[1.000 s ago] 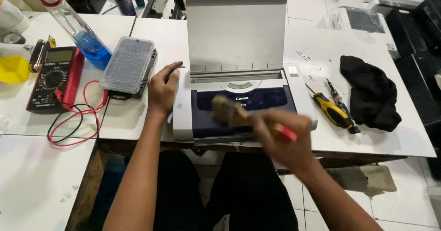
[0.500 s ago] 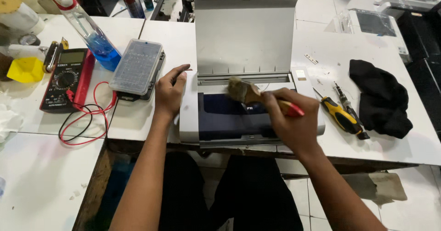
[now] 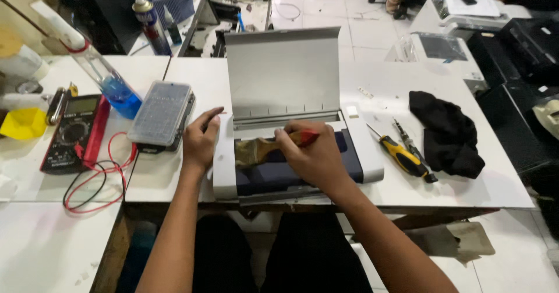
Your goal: The person uses a screwdriver to remove screws from the bottom of a Canon printer. They then open the printer lid and use a brush to clean the inside of the lid and the glass surface.
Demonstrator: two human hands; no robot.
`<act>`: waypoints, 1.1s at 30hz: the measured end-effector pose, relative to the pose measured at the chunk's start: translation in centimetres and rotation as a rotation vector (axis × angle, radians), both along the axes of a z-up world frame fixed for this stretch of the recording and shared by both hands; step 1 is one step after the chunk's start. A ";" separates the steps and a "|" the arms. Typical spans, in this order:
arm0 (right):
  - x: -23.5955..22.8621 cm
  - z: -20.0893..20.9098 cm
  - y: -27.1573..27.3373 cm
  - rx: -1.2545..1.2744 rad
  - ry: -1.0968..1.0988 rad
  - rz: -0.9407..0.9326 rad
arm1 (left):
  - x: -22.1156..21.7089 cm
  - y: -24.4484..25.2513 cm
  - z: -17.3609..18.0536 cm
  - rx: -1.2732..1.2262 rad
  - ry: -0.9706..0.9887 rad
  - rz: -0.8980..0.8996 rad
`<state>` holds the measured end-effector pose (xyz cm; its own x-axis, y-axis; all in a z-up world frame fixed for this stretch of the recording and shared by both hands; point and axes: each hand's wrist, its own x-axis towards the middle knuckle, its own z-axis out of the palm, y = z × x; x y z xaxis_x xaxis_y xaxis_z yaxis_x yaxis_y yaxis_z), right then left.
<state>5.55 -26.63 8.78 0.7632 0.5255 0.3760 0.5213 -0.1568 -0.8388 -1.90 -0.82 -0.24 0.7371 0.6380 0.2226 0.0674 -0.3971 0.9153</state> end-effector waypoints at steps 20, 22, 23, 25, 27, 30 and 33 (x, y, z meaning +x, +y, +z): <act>-1.8 -1.3 1.4 0.062 -0.162 0.022 | 0.3 0.0 -0.1 0.001 0.048 0.070; -0.4 -1.4 -0.5 -0.041 -0.019 -0.039 | 0.0 -0.1 -0.1 0.002 0.030 0.055; 0.8 -1.1 -3.1 -0.047 -0.019 -0.041 | 0.1 -0.2 0.2 -0.003 0.030 0.053; 3.3 -0.3 -7.6 -0.208 0.092 -0.238 | -0.2 -0.3 0.4 0.011 0.028 0.059; 5.5 0.3 -11.8 -0.250 0.020 -0.276 | -0.1 -0.1 -0.1 -0.012 0.014 0.073; 5.8 0.7 -12.9 -0.275 -0.104 -0.321 | 0.2 0.1 -0.7 -0.026 0.006 0.087; 3.4 -1.2 -7.6 -0.169 -0.100 -0.261 | 0.3 0.2 -0.8 -0.016 0.009 0.096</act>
